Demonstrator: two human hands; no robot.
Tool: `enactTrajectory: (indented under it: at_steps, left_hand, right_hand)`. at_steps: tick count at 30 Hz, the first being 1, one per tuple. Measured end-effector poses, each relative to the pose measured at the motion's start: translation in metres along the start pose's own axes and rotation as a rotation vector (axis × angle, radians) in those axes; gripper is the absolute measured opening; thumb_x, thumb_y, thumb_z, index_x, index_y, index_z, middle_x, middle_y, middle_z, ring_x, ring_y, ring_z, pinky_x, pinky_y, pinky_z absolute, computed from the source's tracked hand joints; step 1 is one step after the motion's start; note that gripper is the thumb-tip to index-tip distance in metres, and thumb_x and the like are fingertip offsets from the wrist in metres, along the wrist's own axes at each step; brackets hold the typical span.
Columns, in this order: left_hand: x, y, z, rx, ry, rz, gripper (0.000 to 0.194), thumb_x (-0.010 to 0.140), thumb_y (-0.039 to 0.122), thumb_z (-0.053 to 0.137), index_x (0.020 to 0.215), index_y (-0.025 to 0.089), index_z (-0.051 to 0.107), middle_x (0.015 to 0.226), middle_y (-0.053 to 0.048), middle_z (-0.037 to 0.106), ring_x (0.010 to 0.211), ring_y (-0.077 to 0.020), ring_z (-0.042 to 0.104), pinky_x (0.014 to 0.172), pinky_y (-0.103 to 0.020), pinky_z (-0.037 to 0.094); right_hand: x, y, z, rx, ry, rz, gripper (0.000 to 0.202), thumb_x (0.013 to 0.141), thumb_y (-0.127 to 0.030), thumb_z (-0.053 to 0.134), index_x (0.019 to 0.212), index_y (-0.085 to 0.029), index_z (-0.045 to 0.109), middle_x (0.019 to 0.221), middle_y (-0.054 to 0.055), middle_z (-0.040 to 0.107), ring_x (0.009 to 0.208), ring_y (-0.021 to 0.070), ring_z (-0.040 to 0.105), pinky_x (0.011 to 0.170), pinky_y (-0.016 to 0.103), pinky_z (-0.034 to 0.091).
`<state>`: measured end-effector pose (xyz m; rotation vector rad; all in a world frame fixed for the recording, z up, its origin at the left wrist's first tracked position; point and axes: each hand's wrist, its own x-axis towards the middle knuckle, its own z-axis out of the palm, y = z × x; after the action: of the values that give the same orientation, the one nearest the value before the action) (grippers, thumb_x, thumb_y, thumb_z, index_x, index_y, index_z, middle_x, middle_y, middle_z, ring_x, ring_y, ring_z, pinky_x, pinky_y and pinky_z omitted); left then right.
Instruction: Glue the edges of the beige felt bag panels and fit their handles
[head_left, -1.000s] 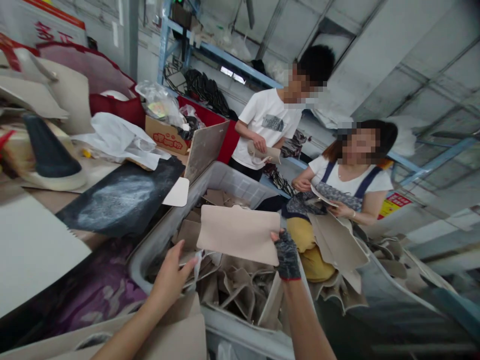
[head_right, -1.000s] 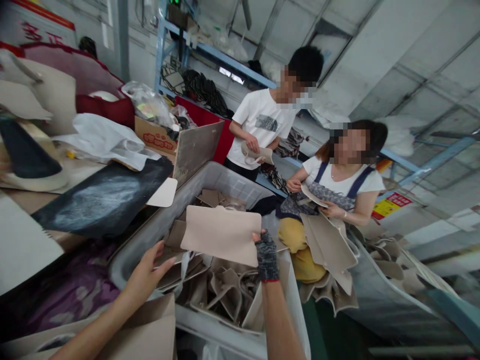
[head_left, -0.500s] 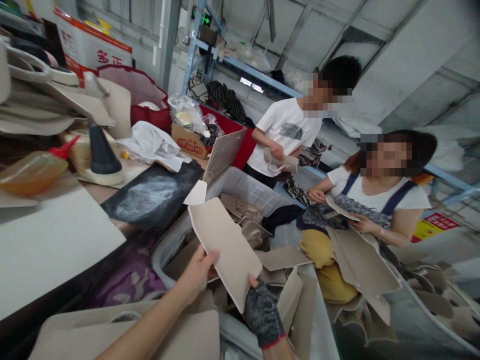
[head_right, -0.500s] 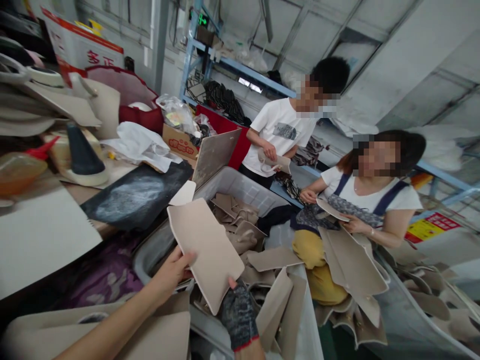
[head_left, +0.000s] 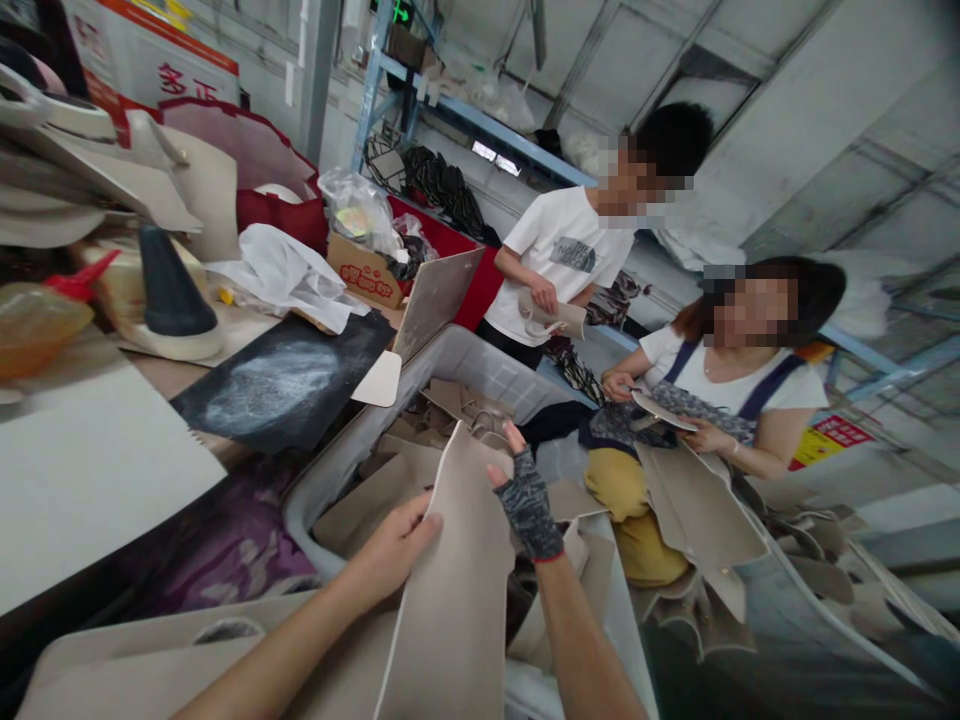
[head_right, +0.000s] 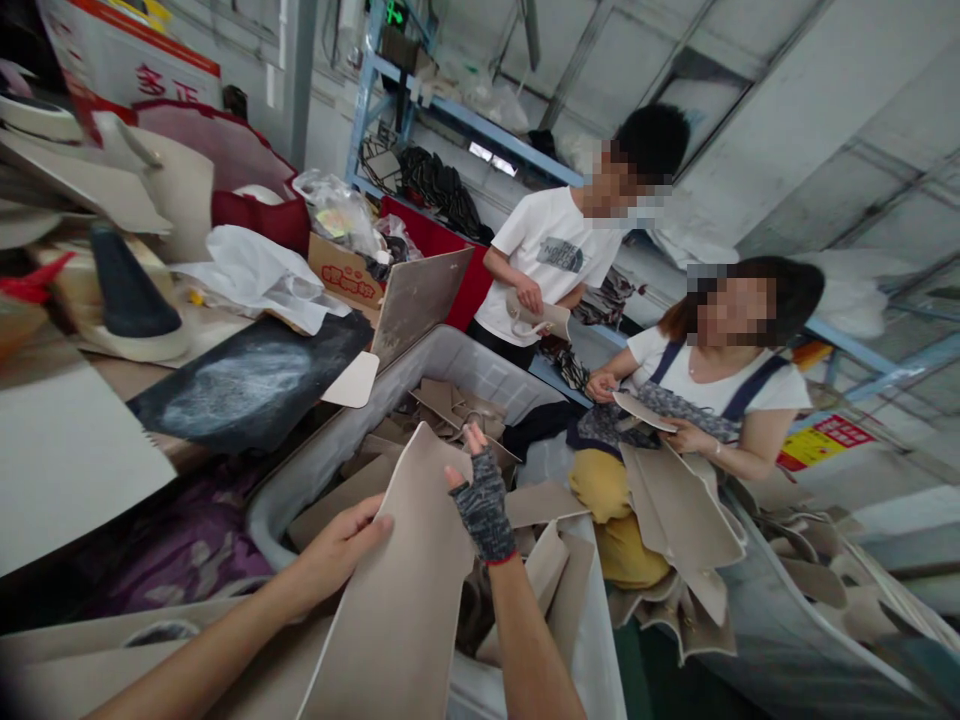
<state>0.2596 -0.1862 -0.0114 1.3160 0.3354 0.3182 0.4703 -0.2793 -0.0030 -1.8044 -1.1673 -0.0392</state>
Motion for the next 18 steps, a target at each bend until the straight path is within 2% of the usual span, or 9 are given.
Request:
enactTrajectory:
  at_steps: [2, 4, 6, 8, 11, 14, 16, 18]
  left_hand:
    - [-0.001, 0.005, 0.003, 0.016, -0.027, -0.014, 0.05, 0.083, 0.053, 0.054, 0.112, 0.014, 0.066, 0.09, -0.006, 0.069, 0.077, -0.0207, 0.06, 0.067, -0.026, 0.048]
    - [-0.002, 0.008, 0.005, 0.032, -0.054, -0.012, 0.047, 0.083, 0.052, 0.054, 0.109, 0.015, 0.067, 0.088, -0.005, 0.067, 0.077, -0.0195, 0.059, 0.067, -0.025, 0.047]
    - [-0.002, 0.011, 0.007, 0.052, -0.093, -0.003, 0.046, 0.085, 0.051, 0.052, 0.109, 0.015, 0.067, 0.09, -0.005, 0.067, 0.078, -0.0193, 0.058, 0.069, -0.025, 0.048]
    - [-0.004, 0.013, 0.009, 0.064, -0.129, 0.019, 0.047, 0.086, 0.05, 0.05, 0.111, 0.015, 0.067, 0.092, -0.005, 0.068, 0.082, -0.0204, 0.059, 0.072, -0.026, 0.049]
    - [-0.005, 0.013, 0.01, 0.091, -0.142, 0.054, 0.046, 0.082, 0.042, 0.053, 0.118, 0.015, 0.065, 0.103, -0.006, 0.07, 0.095, -0.0235, 0.062, 0.084, -0.028, 0.048]
    - [-0.002, 0.009, 0.006, 0.124, -0.091, 0.034, 0.046, 0.073, 0.032, 0.056, 0.114, 0.015, 0.067, 0.107, -0.006, 0.071, 0.102, -0.0258, 0.063, 0.092, -0.031, 0.046]
    - [0.003, 0.005, 0.0, 0.117, 0.042, 0.01, 0.04, 0.07, 0.035, 0.058, 0.101, 0.015, 0.072, 0.098, -0.006, 0.073, 0.098, -0.0273, 0.064, 0.092, -0.033, 0.046]
    - [0.009, 0.002, -0.007, 0.053, 0.271, -0.003, 0.038, 0.067, 0.044, 0.063, 0.089, 0.015, 0.073, 0.088, -0.006, 0.074, 0.092, -0.0273, 0.065, 0.087, -0.033, 0.048]
  right_hand:
    - [0.018, -0.026, -0.005, -0.037, -0.126, -0.131, 0.053, 0.086, -0.041, 0.055, 0.133, -0.017, 0.054, 0.14, 0.015, 0.052, 0.137, 0.0265, 0.041, 0.118, 0.046, 0.028]
    - [0.036, -0.043, -0.011, -0.019, -0.315, -0.176, 0.049, 0.086, -0.037, 0.054, 0.131, -0.017, 0.057, 0.135, 0.013, 0.057, 0.135, 0.0253, 0.044, 0.117, 0.043, 0.029]
    - [0.05, -0.049, -0.016, 0.007, -0.479, -0.15, 0.043, 0.084, -0.034, 0.055, 0.122, -0.017, 0.062, 0.124, 0.011, 0.064, 0.123, 0.0246, 0.054, 0.111, 0.041, 0.036]
    - [0.06, -0.047, -0.021, 0.016, -0.532, -0.084, 0.033, 0.081, -0.035, 0.056, 0.106, -0.017, 0.068, 0.108, 0.008, 0.07, 0.106, 0.0229, 0.062, 0.099, 0.038, 0.046]
    - [0.071, -0.04, -0.033, -0.02, -0.412, -0.028, 0.021, 0.078, -0.036, 0.059, 0.087, -0.019, 0.067, 0.088, 0.003, 0.069, 0.086, 0.0197, 0.064, 0.084, 0.033, 0.049]
    - [0.083, -0.035, -0.052, -0.089, -0.158, 0.002, 0.021, 0.073, -0.039, 0.061, 0.081, -0.02, 0.065, 0.081, 0.001, 0.067, 0.078, 0.0183, 0.061, 0.08, 0.032, 0.047]
    - [0.088, -0.031, -0.065, -0.126, 0.017, 0.032, 0.024, 0.071, -0.042, 0.06, 0.079, -0.02, 0.064, 0.079, 0.002, 0.067, 0.076, 0.0186, 0.059, 0.079, 0.032, 0.046]
    - [0.086, -0.026, -0.074, -0.14, 0.143, 0.049, 0.026, 0.071, -0.045, 0.06, 0.078, -0.02, 0.063, 0.077, 0.002, 0.067, 0.076, 0.0193, 0.058, 0.078, 0.033, 0.045]
